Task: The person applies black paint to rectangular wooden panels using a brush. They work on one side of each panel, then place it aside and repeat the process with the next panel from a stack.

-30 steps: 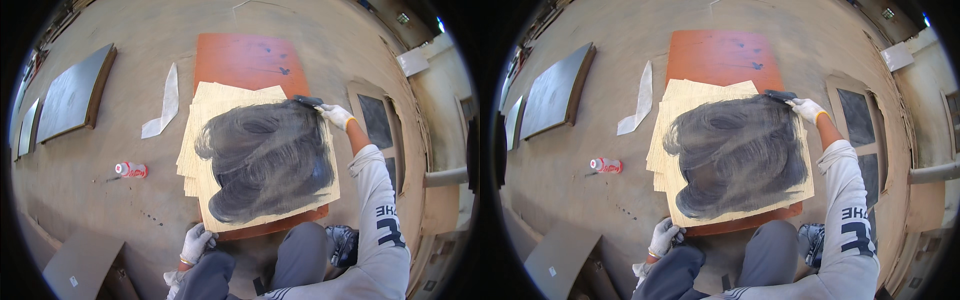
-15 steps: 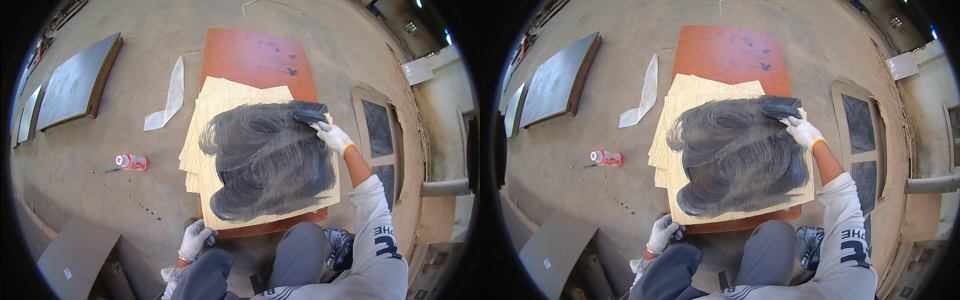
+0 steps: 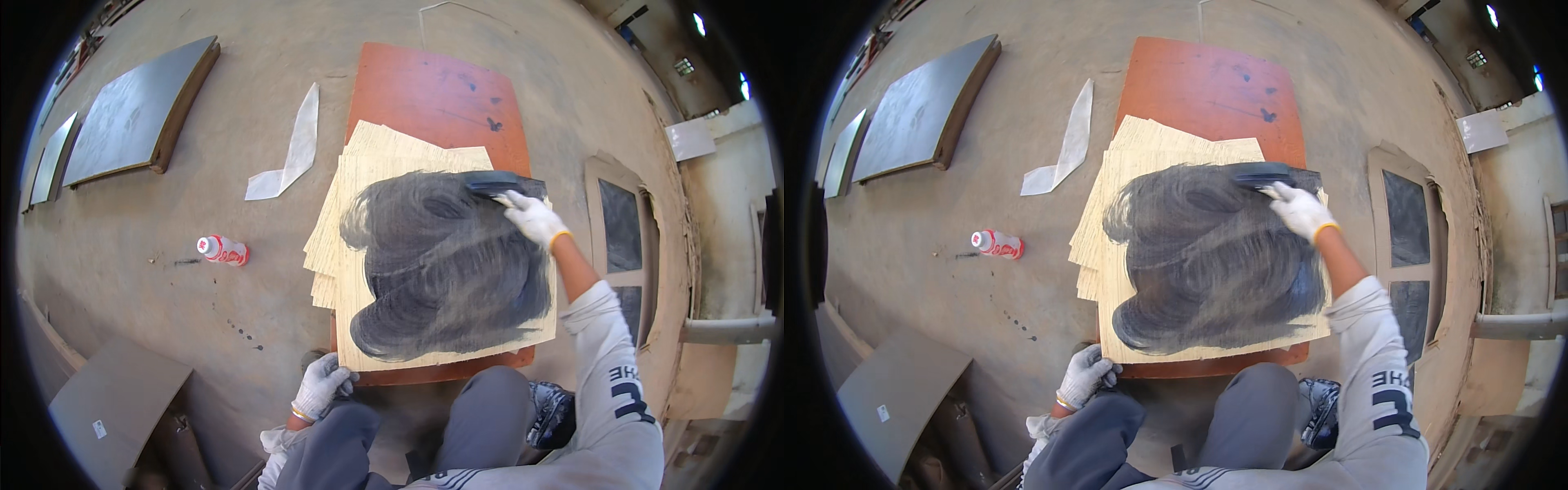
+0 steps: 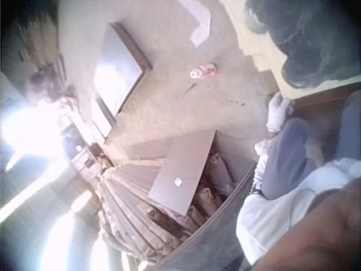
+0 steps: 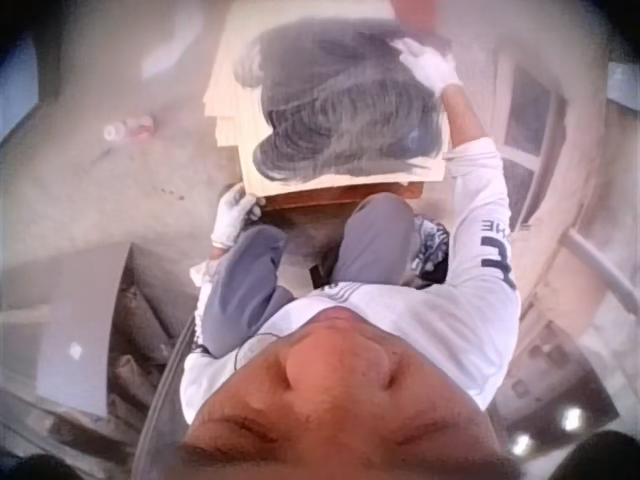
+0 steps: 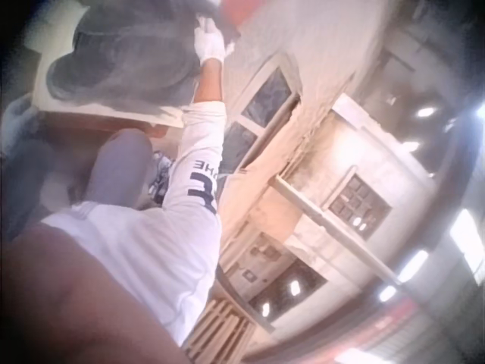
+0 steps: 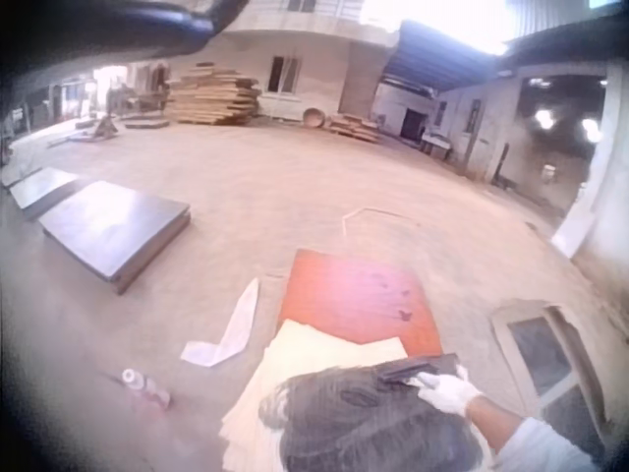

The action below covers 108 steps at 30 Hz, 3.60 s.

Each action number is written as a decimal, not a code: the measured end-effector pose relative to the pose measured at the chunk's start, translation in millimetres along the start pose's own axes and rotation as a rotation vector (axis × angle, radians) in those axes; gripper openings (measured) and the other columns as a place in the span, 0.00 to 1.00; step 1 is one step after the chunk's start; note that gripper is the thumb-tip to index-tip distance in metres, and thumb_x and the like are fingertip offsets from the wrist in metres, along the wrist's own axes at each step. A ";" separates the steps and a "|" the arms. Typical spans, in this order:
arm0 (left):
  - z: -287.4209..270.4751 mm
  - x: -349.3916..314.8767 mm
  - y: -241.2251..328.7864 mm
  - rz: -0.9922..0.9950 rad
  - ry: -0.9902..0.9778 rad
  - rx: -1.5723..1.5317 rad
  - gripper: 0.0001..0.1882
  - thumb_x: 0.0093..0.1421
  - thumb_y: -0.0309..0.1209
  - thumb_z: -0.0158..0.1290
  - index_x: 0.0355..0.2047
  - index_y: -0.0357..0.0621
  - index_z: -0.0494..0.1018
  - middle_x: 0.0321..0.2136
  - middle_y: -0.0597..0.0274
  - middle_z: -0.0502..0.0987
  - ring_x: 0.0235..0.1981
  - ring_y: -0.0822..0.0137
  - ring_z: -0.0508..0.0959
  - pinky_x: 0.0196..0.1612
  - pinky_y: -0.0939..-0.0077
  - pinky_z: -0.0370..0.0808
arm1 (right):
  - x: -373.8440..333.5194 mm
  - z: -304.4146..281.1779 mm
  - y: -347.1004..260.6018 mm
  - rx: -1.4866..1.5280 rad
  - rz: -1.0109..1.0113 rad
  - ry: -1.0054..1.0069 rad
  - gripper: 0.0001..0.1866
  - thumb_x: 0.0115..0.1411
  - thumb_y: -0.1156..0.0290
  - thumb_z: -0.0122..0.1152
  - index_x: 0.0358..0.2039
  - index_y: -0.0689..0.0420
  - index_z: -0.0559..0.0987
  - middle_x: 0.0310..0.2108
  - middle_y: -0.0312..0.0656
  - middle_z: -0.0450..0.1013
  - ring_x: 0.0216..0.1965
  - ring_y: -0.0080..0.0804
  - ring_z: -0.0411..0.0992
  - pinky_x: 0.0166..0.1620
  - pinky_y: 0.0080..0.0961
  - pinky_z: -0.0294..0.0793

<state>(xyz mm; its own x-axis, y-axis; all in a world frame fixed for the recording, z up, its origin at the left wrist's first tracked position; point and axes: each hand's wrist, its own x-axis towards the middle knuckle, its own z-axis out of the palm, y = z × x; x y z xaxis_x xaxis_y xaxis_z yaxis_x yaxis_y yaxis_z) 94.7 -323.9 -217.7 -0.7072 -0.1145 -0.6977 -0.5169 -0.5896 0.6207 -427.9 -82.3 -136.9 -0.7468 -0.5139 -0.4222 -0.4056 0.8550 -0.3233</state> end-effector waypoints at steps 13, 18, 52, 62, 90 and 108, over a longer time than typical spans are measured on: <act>8.2 5.1 3.0 0.043 -0.028 -0.018 0.15 0.72 0.27 0.52 0.55 0.32 0.75 0.34 0.60 0.83 0.27 0.75 0.80 0.33 0.80 0.79 | 4.9 27.5 -68.9 0.076 0.163 0.175 0.23 0.69 0.65 0.49 0.59 0.60 0.79 0.59 0.60 0.77 0.62 0.58 0.74 0.65 0.43 0.72; 4.2 4.7 0.4 0.026 -0.016 0.014 0.16 0.71 0.27 0.53 0.56 0.31 0.75 0.34 0.60 0.84 0.27 0.75 0.80 0.33 0.80 0.79 | 30.6 50.7 -161.3 0.132 -0.101 0.011 0.28 0.65 0.68 0.59 0.65 0.62 0.77 0.60 0.55 0.79 0.61 0.47 0.77 0.61 0.33 0.73; -7.4 -4.8 -8.4 0.074 -0.006 -0.033 0.18 0.71 0.28 0.53 0.58 0.31 0.75 0.36 0.61 0.83 0.27 0.76 0.79 0.33 0.80 0.78 | 21.4 76.0 -274.2 -0.117 -0.194 -0.053 0.22 0.65 0.64 0.51 0.54 0.61 0.81 0.55 0.63 0.78 0.59 0.62 0.76 0.62 0.48 0.75; -4.9 1.5 -8.7 0.075 -0.012 -0.015 0.20 0.71 0.26 0.52 0.61 0.30 0.74 0.36 0.60 0.84 0.27 0.75 0.80 0.33 0.79 0.79 | 24.3 78.3 -284.8 -0.106 -0.102 -0.019 0.21 0.68 0.68 0.50 0.53 0.64 0.84 0.56 0.60 0.79 0.58 0.57 0.78 0.61 0.44 0.77; -4.2 1.5 -5.9 0.076 -0.048 0.011 0.20 0.73 0.27 0.52 0.62 0.31 0.72 0.38 0.61 0.84 0.29 0.77 0.80 0.35 0.81 0.79 | 50.1 21.4 -261.7 -0.633 -0.397 -0.121 0.24 0.69 0.52 0.60 0.65 0.23 0.79 0.52 0.38 0.84 0.52 0.43 0.82 0.56 0.38 0.80; -5.1 2.5 -9.2 0.063 -0.048 -0.025 0.21 0.73 0.27 0.52 0.63 0.31 0.72 0.39 0.60 0.84 0.29 0.76 0.80 0.35 0.81 0.79 | -5.4 28.4 -177.8 -0.515 -0.365 -0.072 0.21 0.68 0.52 0.60 0.62 0.27 0.81 0.47 0.37 0.85 0.48 0.44 0.83 0.52 0.41 0.82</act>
<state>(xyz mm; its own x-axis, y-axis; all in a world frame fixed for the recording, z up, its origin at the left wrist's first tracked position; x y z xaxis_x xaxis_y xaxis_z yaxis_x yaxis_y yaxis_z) 100.2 -322.8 -227.0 -0.7606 -0.1135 -0.6392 -0.4588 -0.6026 0.6530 -336.8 -233.6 -101.2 -0.4826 -0.7667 -0.4233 -0.8422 0.5389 -0.0159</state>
